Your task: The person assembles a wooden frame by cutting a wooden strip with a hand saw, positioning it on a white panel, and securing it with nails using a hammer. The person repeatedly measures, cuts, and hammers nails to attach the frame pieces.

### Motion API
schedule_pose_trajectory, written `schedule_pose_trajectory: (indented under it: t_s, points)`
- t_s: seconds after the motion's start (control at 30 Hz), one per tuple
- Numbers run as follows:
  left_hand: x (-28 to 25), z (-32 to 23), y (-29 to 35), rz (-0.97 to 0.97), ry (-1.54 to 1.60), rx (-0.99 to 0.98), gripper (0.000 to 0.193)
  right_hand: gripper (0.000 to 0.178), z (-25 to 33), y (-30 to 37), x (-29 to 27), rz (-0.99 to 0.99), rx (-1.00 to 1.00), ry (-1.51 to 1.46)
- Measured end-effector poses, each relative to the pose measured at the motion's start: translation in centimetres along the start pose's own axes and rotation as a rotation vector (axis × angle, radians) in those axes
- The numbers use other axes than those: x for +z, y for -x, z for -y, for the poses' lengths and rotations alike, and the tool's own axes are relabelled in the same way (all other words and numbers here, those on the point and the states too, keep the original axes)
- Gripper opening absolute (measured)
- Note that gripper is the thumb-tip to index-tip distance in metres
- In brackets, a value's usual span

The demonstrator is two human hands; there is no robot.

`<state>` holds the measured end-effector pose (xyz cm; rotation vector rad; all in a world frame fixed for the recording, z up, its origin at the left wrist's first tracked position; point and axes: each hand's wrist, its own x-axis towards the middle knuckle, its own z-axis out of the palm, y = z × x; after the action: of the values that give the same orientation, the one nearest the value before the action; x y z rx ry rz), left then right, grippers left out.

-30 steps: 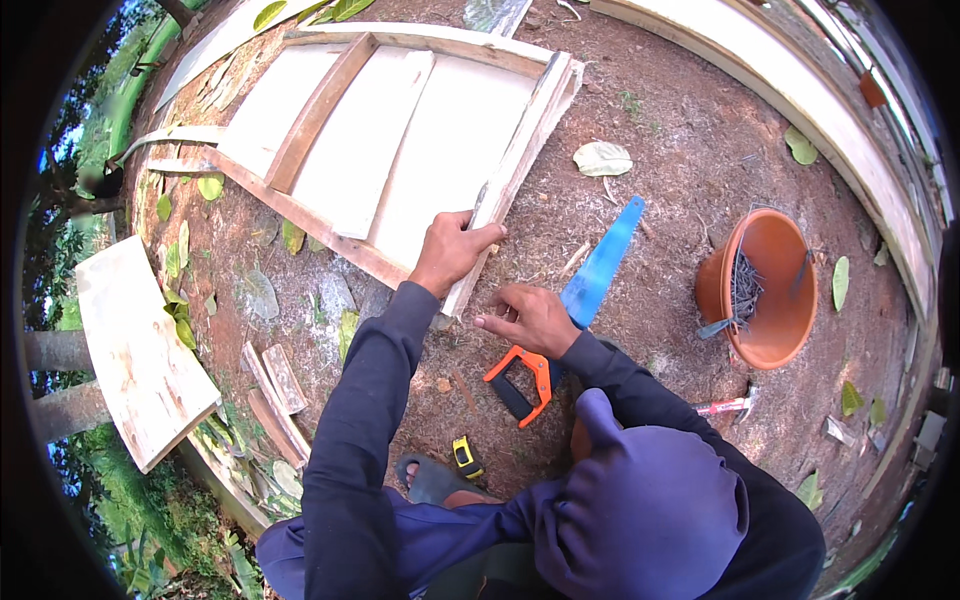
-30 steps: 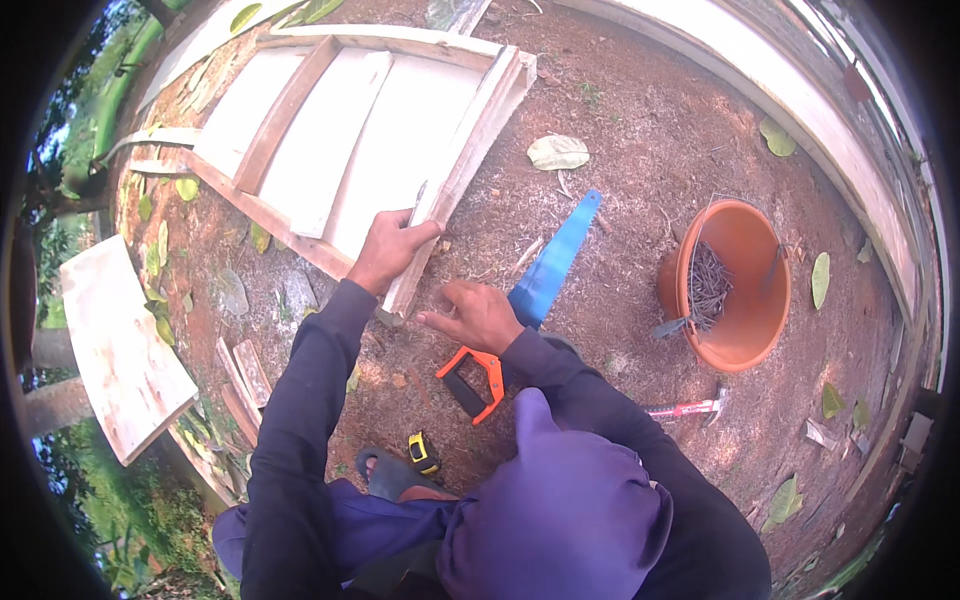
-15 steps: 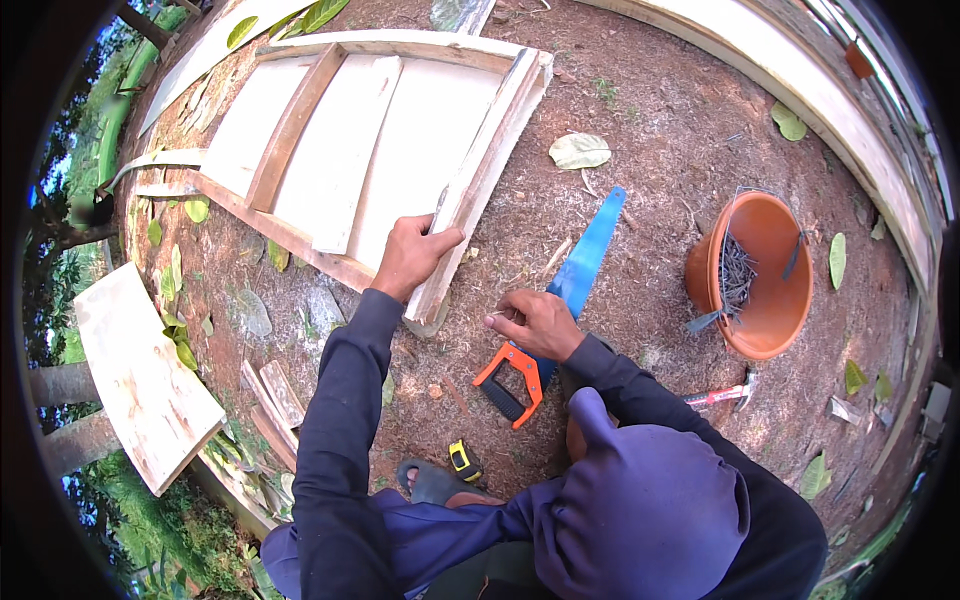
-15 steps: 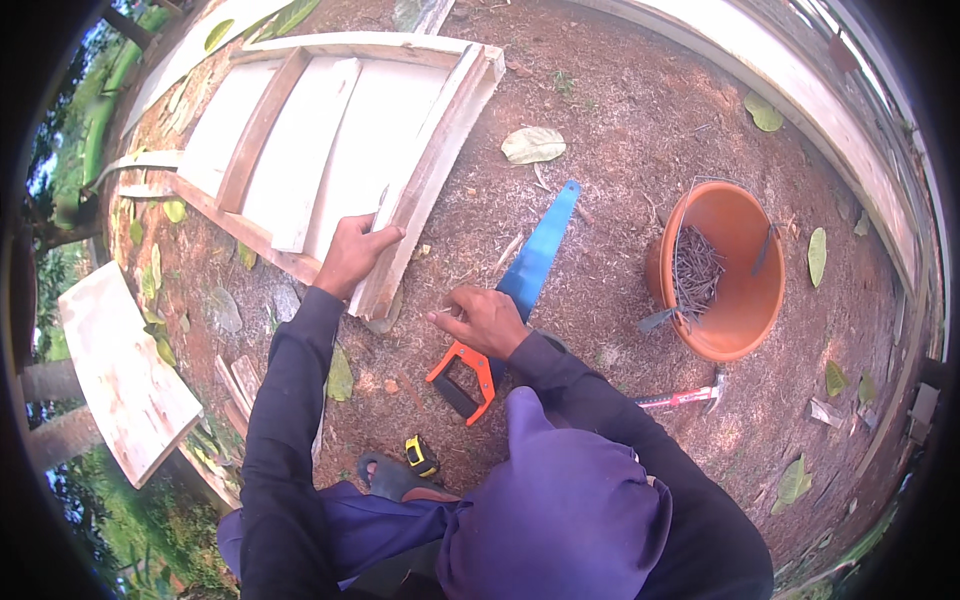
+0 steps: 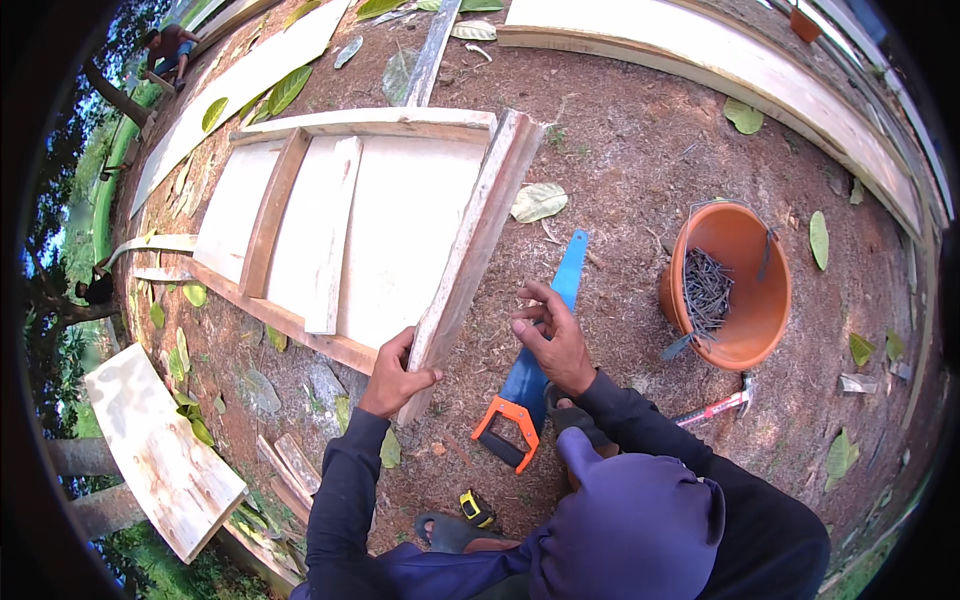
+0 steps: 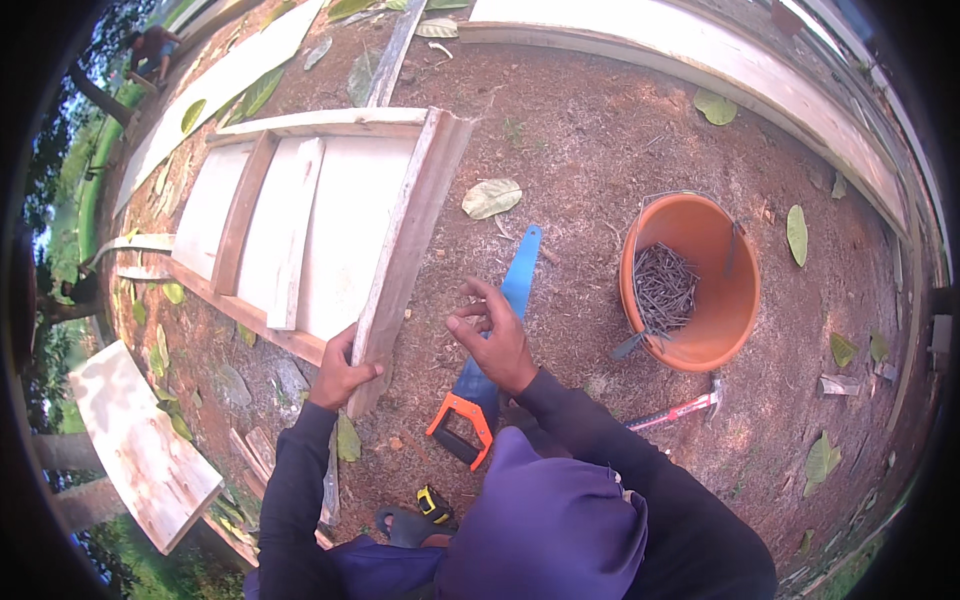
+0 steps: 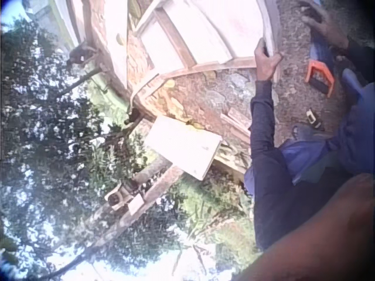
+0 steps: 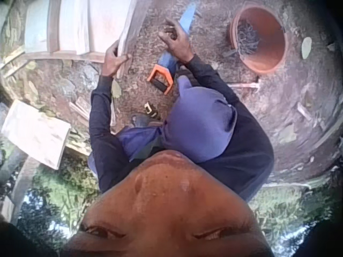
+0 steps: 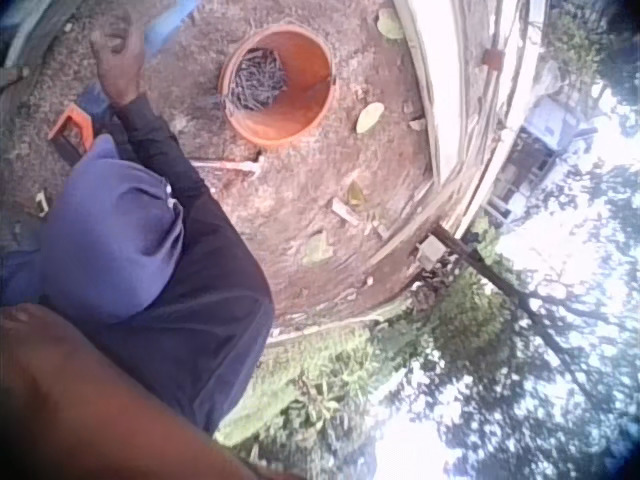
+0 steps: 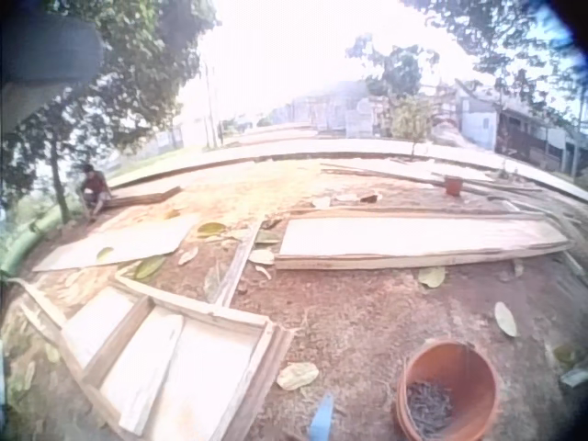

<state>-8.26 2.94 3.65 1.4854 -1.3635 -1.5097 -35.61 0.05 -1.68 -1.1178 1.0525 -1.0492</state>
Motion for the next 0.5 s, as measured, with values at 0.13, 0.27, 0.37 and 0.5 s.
schedule_pose_trajectory:
  t_s: [0.13,0.27,0.37,0.5]
  points:
    - [1.5,1.2,3.1,0.112,-0.036,-0.072,0.075,0.068,6.9,-1.7,-1.4,-0.058,-0.217,-0.486]
    - [2.1,2.9,4.8,0.104,-0.138,-0.091,0.076,0.056,8.1,-1.5,-1.5,-0.005,-0.248,-0.458]
    - [2.1,3.3,5.0,0.103,-0.233,-0.081,0.075,0.052,7.3,-0.1,-0.7,0.022,-0.253,-0.405]
    - [1.8,3.4,5.7,0.085,-0.273,-0.087,0.074,0.052,7.6,0.1,-0.9,0.069,-0.272,-0.293]
